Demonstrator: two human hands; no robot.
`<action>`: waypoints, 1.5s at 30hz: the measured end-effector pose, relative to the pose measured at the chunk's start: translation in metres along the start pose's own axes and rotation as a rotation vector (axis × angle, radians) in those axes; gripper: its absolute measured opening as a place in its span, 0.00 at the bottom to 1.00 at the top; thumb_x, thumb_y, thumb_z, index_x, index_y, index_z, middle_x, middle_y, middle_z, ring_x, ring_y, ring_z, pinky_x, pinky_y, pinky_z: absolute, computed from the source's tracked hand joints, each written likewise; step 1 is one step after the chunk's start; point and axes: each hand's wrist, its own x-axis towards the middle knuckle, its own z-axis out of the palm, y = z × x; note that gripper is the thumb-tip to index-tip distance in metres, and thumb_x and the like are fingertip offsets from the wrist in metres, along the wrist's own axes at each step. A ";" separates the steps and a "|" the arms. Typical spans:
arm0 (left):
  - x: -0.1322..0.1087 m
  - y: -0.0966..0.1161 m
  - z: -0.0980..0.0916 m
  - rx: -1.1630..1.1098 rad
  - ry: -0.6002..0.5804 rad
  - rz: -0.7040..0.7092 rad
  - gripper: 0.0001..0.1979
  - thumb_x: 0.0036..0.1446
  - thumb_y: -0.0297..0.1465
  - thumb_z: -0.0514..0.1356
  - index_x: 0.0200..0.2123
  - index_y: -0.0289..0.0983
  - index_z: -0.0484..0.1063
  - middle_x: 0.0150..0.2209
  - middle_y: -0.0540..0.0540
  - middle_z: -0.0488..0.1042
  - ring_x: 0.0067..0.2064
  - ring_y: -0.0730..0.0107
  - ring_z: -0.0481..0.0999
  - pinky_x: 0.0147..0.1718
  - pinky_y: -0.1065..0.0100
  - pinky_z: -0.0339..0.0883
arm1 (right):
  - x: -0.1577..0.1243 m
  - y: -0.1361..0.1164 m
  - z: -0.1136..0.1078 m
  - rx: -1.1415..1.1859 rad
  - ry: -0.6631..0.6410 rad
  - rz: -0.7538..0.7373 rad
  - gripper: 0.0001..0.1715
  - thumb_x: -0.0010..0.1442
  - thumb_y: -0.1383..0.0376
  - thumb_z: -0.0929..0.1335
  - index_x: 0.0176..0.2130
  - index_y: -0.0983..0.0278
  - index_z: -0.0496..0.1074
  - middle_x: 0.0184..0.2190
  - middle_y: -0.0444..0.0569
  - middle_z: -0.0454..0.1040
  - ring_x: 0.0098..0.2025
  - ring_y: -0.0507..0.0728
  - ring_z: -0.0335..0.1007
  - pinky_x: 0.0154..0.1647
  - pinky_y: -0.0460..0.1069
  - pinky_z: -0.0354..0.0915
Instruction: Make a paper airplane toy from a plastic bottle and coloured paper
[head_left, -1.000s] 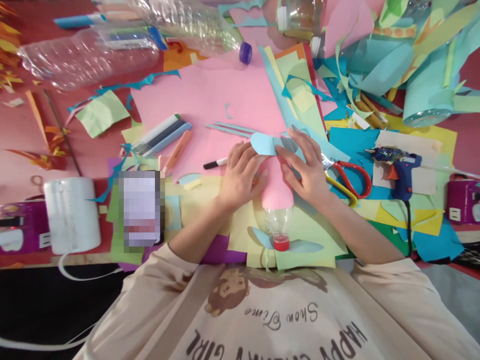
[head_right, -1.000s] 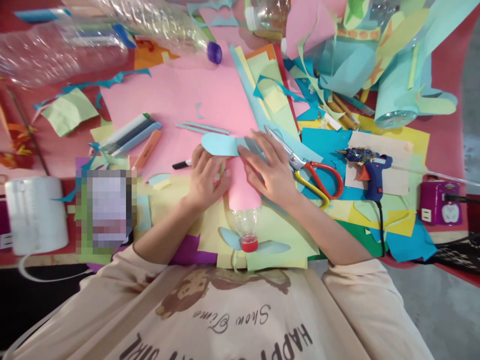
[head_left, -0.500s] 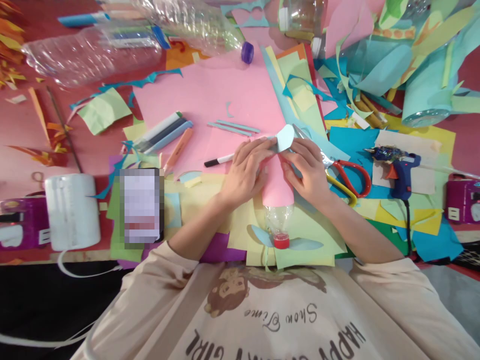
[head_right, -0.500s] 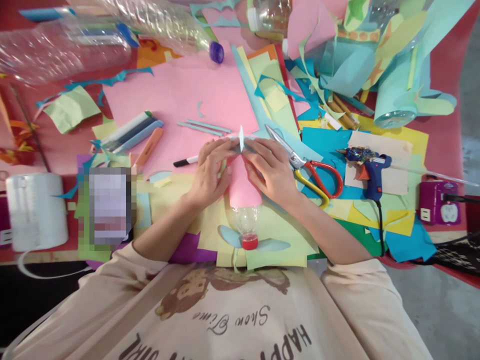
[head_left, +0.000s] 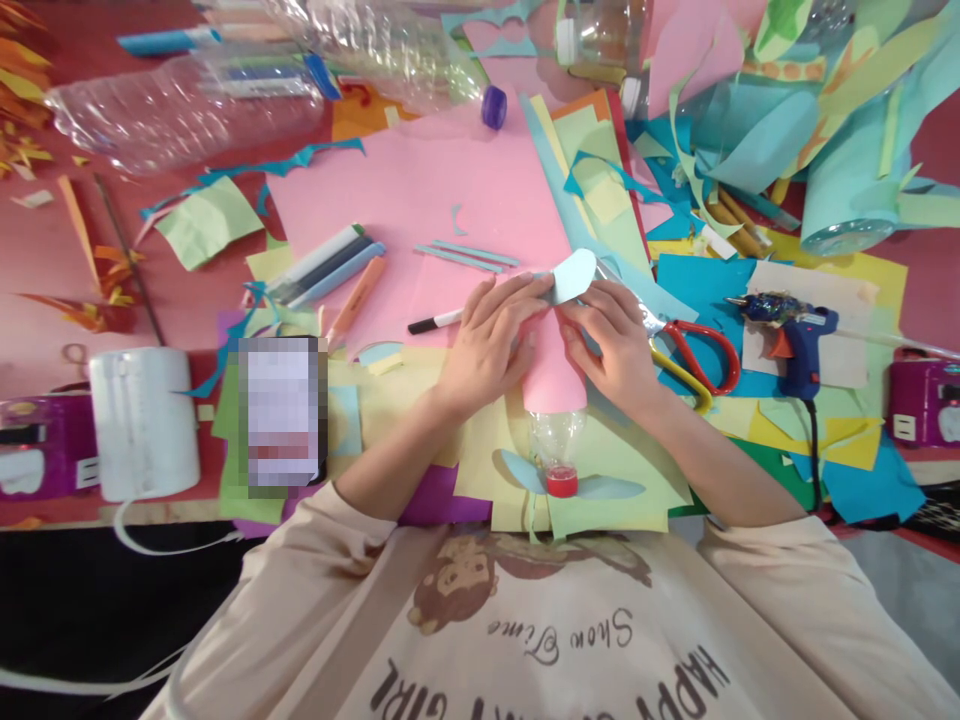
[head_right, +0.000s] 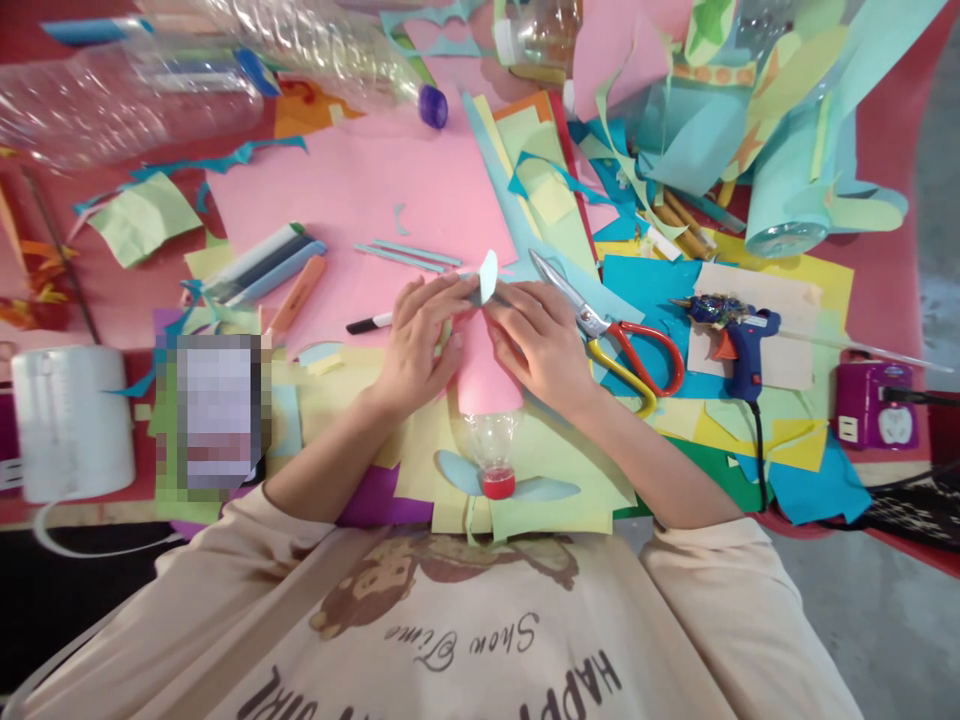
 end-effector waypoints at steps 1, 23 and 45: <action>0.000 0.000 0.000 -0.005 -0.012 -0.003 0.18 0.68 0.31 0.46 0.58 0.43 0.60 0.60 0.46 0.71 0.64 0.66 0.66 0.65 0.57 0.54 | 0.000 0.000 0.000 -0.004 -0.002 0.002 0.18 0.64 0.71 0.64 0.53 0.59 0.67 0.50 0.51 0.76 0.53 0.60 0.69 0.54 0.59 0.69; -0.012 -0.088 -0.011 0.224 0.179 -0.366 0.10 0.60 0.40 0.58 0.44 0.45 0.70 0.42 0.46 0.74 0.50 0.54 0.70 0.49 0.49 0.63 | -0.003 -0.002 -0.016 -0.130 -0.217 -0.201 0.23 0.68 0.51 0.60 0.51 0.61 0.73 0.21 0.41 0.69 0.23 0.51 0.61 0.25 0.49 0.56; 0.010 -0.068 -0.056 0.230 0.573 -0.228 0.07 0.59 0.23 0.59 0.38 0.40 0.73 0.38 0.46 0.66 0.42 0.68 0.67 0.33 0.61 0.64 | -0.005 0.000 -0.001 -0.116 -0.077 -0.032 0.17 0.67 0.59 0.64 0.55 0.55 0.68 0.47 0.52 0.70 0.43 0.57 0.69 0.44 0.55 0.71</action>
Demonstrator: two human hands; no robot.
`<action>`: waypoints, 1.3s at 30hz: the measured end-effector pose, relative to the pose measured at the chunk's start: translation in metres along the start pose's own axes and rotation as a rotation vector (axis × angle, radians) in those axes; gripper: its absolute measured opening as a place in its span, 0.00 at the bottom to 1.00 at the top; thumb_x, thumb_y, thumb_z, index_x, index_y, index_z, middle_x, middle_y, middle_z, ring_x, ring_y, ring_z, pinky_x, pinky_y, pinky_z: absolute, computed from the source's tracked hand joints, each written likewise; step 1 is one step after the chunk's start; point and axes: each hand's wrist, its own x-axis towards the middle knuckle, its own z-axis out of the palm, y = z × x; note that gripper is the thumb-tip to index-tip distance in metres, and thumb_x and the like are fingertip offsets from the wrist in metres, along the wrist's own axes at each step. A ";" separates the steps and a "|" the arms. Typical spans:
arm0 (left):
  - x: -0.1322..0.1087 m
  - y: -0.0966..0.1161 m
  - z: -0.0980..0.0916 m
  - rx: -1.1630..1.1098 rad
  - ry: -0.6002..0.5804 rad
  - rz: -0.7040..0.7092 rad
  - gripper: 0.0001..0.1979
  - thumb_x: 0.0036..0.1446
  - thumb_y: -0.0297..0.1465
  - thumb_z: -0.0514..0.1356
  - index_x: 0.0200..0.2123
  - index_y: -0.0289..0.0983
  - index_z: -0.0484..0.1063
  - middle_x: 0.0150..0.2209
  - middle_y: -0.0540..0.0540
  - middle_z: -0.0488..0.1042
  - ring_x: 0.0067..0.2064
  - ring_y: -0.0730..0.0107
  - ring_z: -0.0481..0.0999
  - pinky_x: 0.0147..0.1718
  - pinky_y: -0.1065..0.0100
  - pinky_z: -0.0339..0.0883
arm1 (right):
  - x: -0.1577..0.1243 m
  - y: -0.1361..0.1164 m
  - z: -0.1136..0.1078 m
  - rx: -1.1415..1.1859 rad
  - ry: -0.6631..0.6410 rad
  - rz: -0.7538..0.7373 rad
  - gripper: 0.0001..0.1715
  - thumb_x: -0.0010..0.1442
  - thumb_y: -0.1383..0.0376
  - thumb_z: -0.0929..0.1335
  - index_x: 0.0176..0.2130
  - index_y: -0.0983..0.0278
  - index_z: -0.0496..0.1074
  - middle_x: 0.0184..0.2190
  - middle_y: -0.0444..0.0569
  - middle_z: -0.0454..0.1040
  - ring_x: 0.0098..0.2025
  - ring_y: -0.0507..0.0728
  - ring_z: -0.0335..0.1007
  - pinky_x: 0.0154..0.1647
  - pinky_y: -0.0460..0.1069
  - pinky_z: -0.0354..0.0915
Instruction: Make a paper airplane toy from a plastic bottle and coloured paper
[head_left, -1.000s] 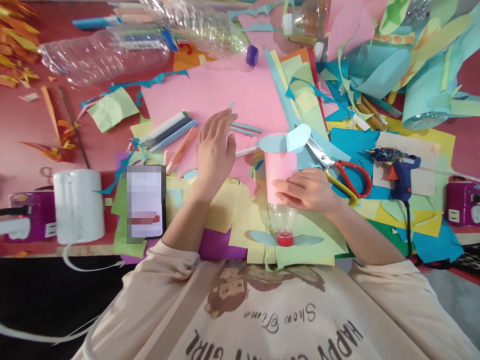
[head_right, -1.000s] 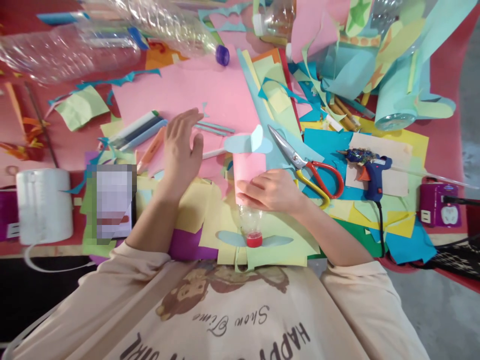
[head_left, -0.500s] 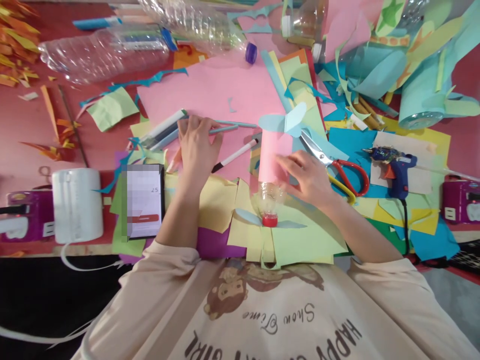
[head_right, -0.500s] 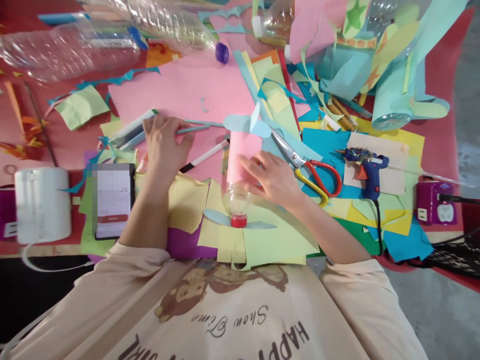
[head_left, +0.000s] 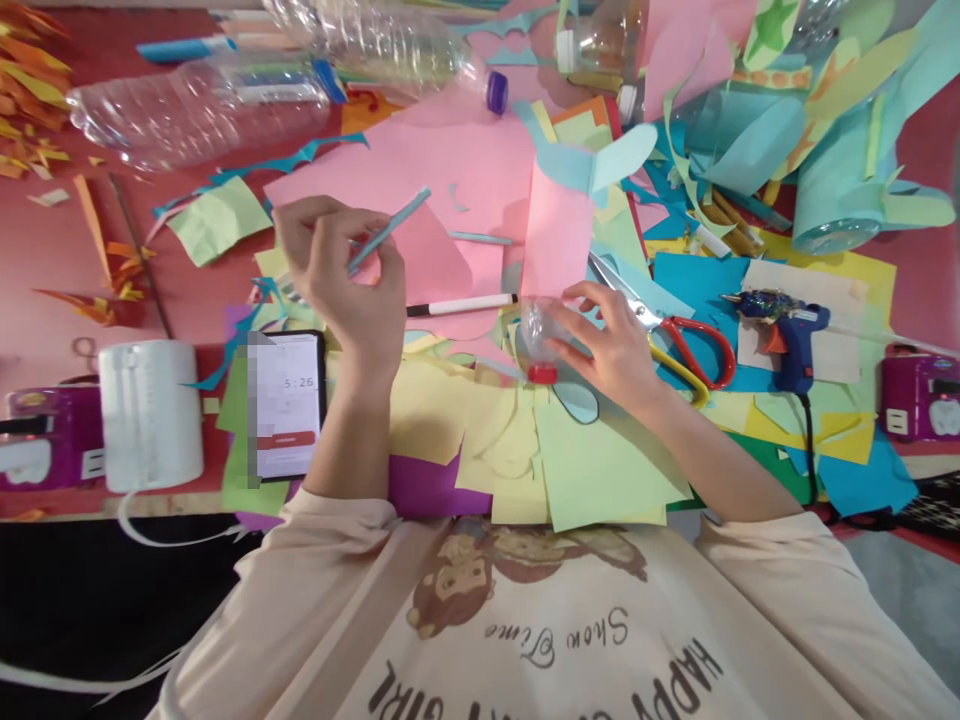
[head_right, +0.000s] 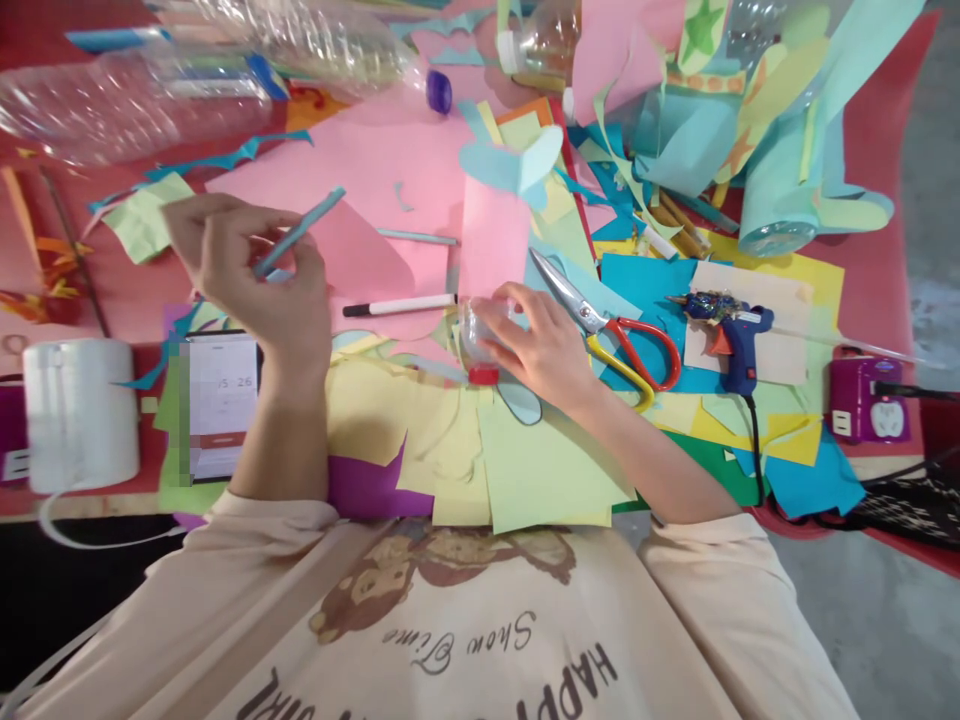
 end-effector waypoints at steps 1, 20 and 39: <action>0.000 0.007 -0.001 0.009 -0.012 0.047 0.09 0.60 0.23 0.58 0.40 0.41 0.74 0.38 0.46 0.65 0.41 0.68 0.68 0.35 0.60 0.66 | 0.000 0.001 0.000 -0.008 0.026 0.016 0.16 0.67 0.62 0.64 0.54 0.55 0.68 0.48 0.52 0.71 0.45 0.58 0.69 0.45 0.56 0.71; -0.039 0.089 0.003 -0.345 -0.387 0.238 0.21 0.65 0.41 0.52 0.60 0.45 0.58 0.55 0.40 0.71 0.57 0.60 0.72 0.52 0.57 0.71 | 0.006 -0.010 -0.012 0.326 0.059 0.156 0.14 0.70 0.60 0.58 0.40 0.58 0.70 0.41 0.50 0.76 0.47 0.56 0.71 0.49 0.56 0.71; -0.015 0.067 0.014 -1.030 -0.250 -0.984 0.06 0.56 0.32 0.62 0.36 0.39 0.69 0.37 0.51 0.74 0.39 0.73 0.74 0.42 0.70 0.68 | -0.003 -0.001 0.006 0.422 -0.130 0.434 0.43 0.59 0.60 0.69 0.67 0.57 0.48 0.67 0.58 0.54 0.68 0.67 0.54 0.59 0.63 0.67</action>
